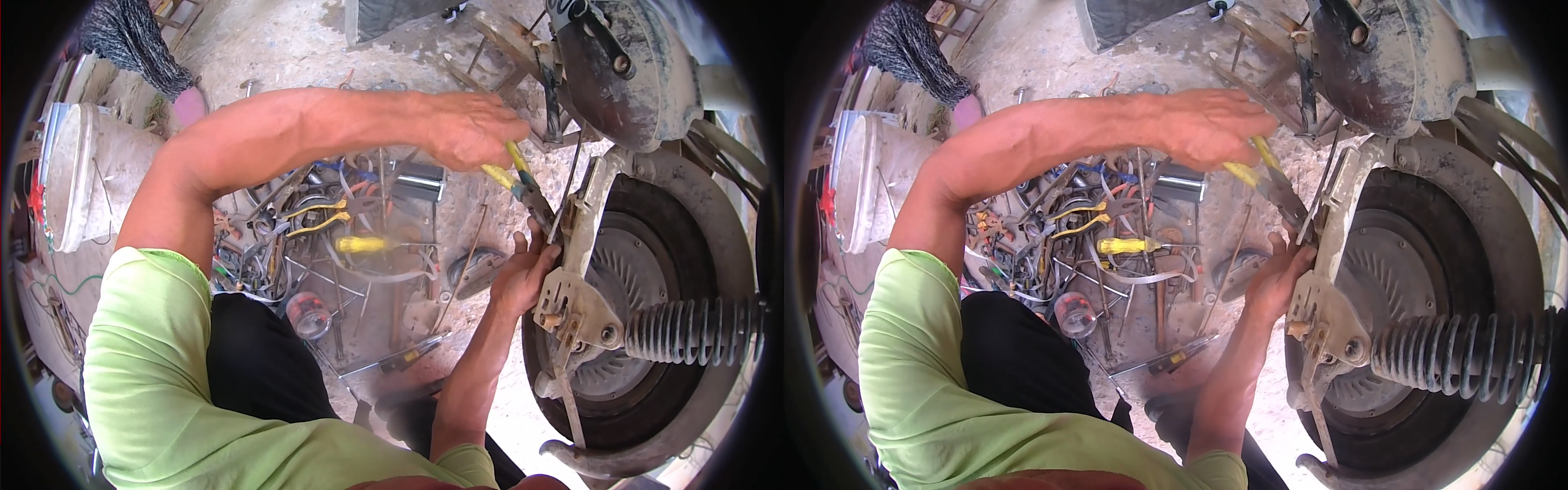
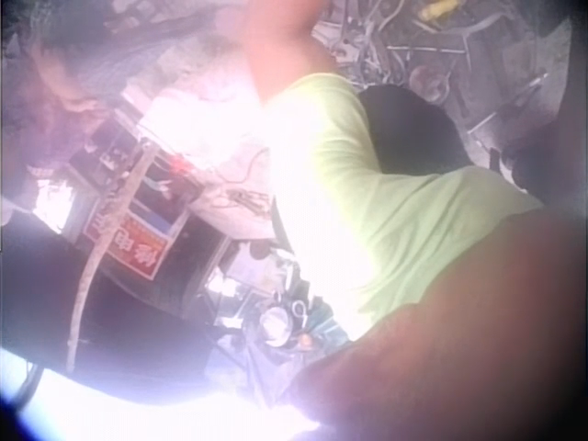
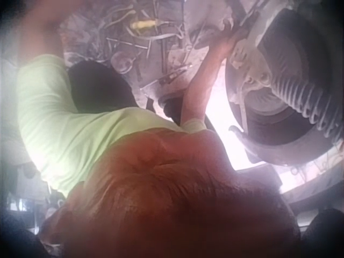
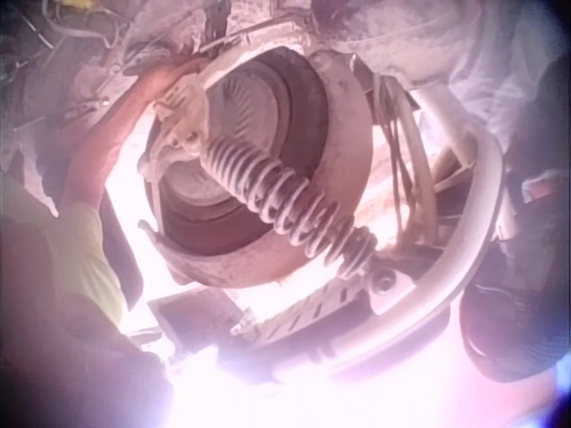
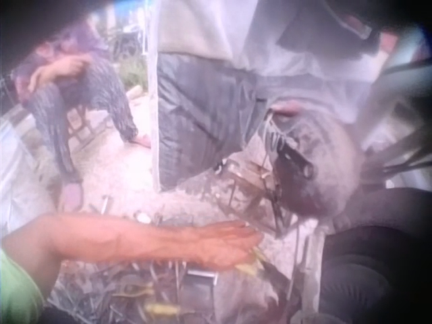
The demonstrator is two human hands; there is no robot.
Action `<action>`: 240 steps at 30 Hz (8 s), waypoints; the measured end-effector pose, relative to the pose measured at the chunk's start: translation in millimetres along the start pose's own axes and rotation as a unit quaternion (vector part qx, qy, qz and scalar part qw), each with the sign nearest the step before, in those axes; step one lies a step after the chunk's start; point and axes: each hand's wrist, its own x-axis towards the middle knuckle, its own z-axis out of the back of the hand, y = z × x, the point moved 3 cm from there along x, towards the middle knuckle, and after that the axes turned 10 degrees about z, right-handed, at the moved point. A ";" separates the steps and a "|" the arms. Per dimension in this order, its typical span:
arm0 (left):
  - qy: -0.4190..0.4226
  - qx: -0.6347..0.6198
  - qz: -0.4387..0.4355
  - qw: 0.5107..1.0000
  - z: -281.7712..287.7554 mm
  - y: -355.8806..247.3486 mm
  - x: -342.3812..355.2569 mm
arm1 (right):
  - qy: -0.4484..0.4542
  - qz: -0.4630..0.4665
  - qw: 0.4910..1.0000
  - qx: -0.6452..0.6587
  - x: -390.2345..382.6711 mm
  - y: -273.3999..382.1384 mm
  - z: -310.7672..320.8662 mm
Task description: The person uses pliers to strip and connect wires near the rear wheel of a scooter, handling small metal components and wires on the ground.
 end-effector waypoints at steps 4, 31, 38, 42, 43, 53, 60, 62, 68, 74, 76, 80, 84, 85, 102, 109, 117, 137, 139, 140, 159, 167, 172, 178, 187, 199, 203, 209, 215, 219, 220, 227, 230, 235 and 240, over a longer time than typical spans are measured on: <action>-0.004 -0.050 -0.006 0.999 1.7 1.0 -0.6 | -0.007 0.017 1.000 -0.004 0.6 0.6 2.4; 0.143 -0.135 -0.017 0.980 1.0 0.2 2.6 | -0.017 0.001 1.000 -0.009 -1.7 2.2 0.4; 0.303 -0.232 0.111 0.918 18.8 -8.3 3.5 | -0.008 0.015 1.000 0.004 -2.7 2.9 0.4; 0.114 -0.125 0.038 0.985 -1.3 -8.3 -7.8 | -0.010 0.000 1.000 -0.002 -1.7 1.0 1.5; -0.015 -0.102 0.010 0.995 -3.4 -7.8 -11.9 | -0.005 -0.006 1.000 0.004 -1.6 0.1 0.1; 0.109 -0.154 0.019 0.982 -1.0 -3.6 -2.4 | -0.019 -0.014 1.000 0.005 -1.6 -0.8 0.9; 0.256 -0.222 0.088 0.937 15.1 -17.6 -5.9 | -0.020 -0.003 1.000 -0.001 -4.0 2.1 0.0; 0.248 -0.197 0.109 0.942 12.1 -23.2 -9.2 | -0.028 -0.006 1.000 0.002 -3.4 0.7 2.8; 0.087 -0.331 0.117 0.932 -71.9 -36.6 -22.5 | 0.003 -0.016 0.999 0.030 0.2 -3.8 1.6; -0.061 -0.389 0.064 0.917 -113.9 -55.1 -24.3 | -0.027 -0.032 0.998 0.040 -1.9 -9.4 4.1; -0.105 -0.383 0.042 0.917 -115.4 -56.5 -24.9 | -0.028 -0.024 0.999 0.041 -1.5 -7.7 2.5; -0.114 -0.333 0.063 0.934 -117.1 -55.6 -22.9 | -0.058 -0.033 0.997 0.047 -1.8 -4.2 -2.9; -0.158 -0.320 0.075 0.931 -117.1 -55.7 -17.0 | -0.058 -0.030 0.997 0.045 -2.1 -0.5 -7.5; -0.156 -0.320 0.082 0.931 -118.5 -55.6 -15.3 | -0.055 -0.028 0.997 0.044 -1.5 -1.7 -5.2; -0.006 -0.327 0.168 0.930 -76.4 -81.1 -43.7 | -0.041 0.003 0.999 0.020 -1.9 -6.6 2.8; 0.163 -0.342 0.257 0.889 -8.6 -102.7 -52.0 | -0.053 -0.004 0.998 0.029 -3.5 5.3 -2.7; -0.103 -0.341 0.072 0.932 -101.5 -70.2 -31.9 | 0.005 -0.027 0.996 0.082 4.4 -13.8 7.5; -0.079 -0.307 0.166 0.934 -97.6 -80.1 -43.2 | 0.032 -0.056 0.980 0.187 1.8 -9.0 0.9; -0.131 -0.309 0.086 0.938 -97.8 -74.9 -38.0 | 0.026 -0.062 0.979 0.195 4.6 -11.2 6.5; -0.130 -0.313 0.094 0.936 -100.6 -72.0 -37.2 | 0.021 -0.064 0.981 0.183 5.1 -12.7 8.6; 0.022 -0.309 0.210 0.927 -70.4 -100.2 -51.0 | 0.049 -0.040 0.978 0.201 -0.3 -5.8 -0.4; -0.040 -0.321 0.152 0.934 -81.1 -85.9 -42.9 | 0.038 -0.046 0.981 0.184 -0.1 -8.6 0.3; 0.181 -0.362 0.277 0.871 2.3 -109.4 -45.7 | 0.051 -0.049 0.988 0.138 -2.7 -5.3 6.7; 0.158 -0.341 0.249 0.893 -11.1 -108.3 -51.1 | 0.044 -0.026 0.995 0.081 -3.1 -3.4 5.6; -0.123 -0.341 0.134 0.922 -90.9 -94.3 -40.4 | 0.042 -0.017 0.994 0.102 -0.9 -6.2 -2.1; 0.195 -0.369 0.263 0.870 -9.9 -110.2 -48.3 | 0.044 -0.015 0.998 0.040 -5.4 0.2 -0.9; 0.090 -0.401 0.163 0.897 -64.5 -108.5 -36.6 | 0.031 -0.023 0.998 0.059 -4.3 -2.2 0.3; -0.011 -0.370 0.108 0.923 -119.8 -95.2 -19.5 | 0.018 -0.019 0.999 0.031 -6.1 2.9 -6.2; -0.021 -0.373 0.111 0.921 -118.6 -90.4 -23.5 | -0.059 0.007 0.997 0.042 -2.5 -7.9 6.0; -0.036 -0.357 0.128 0.925 -91.4 -93.7 -36.4 | -0.093 0.003 0.992 0.082 -3.0 -8.4 3.1; 0.017 -0.356 0.163 0.920 -80.2 -96.3 -40.5 | -0.097 0.010 0.992 0.080 -3.3 -7.6 3.0; 0.253 -0.386 0.282 0.841 15.5 -102.7 -44.8 | -0.066 -0.040 0.993 0.092 -3.0 -4.5 5.5; 0.167 -0.344 0.242 0.892 -13.0 -104.3 -45.5 | -0.074 0.022 0.995 0.063 -5.0 0.4 1.3; 0.090 -0.332 0.188 0.920 -76.3 -96.2 -40.7 | -0.080 -0.005 0.995 0.058 -4.7 -3.8 0.8; -0.067 -0.339 0.100 0.933 -99.6 -80.6 -29.6 | -0.087 -0.003 0.994 0.065 -3.3 -1.3 -1.9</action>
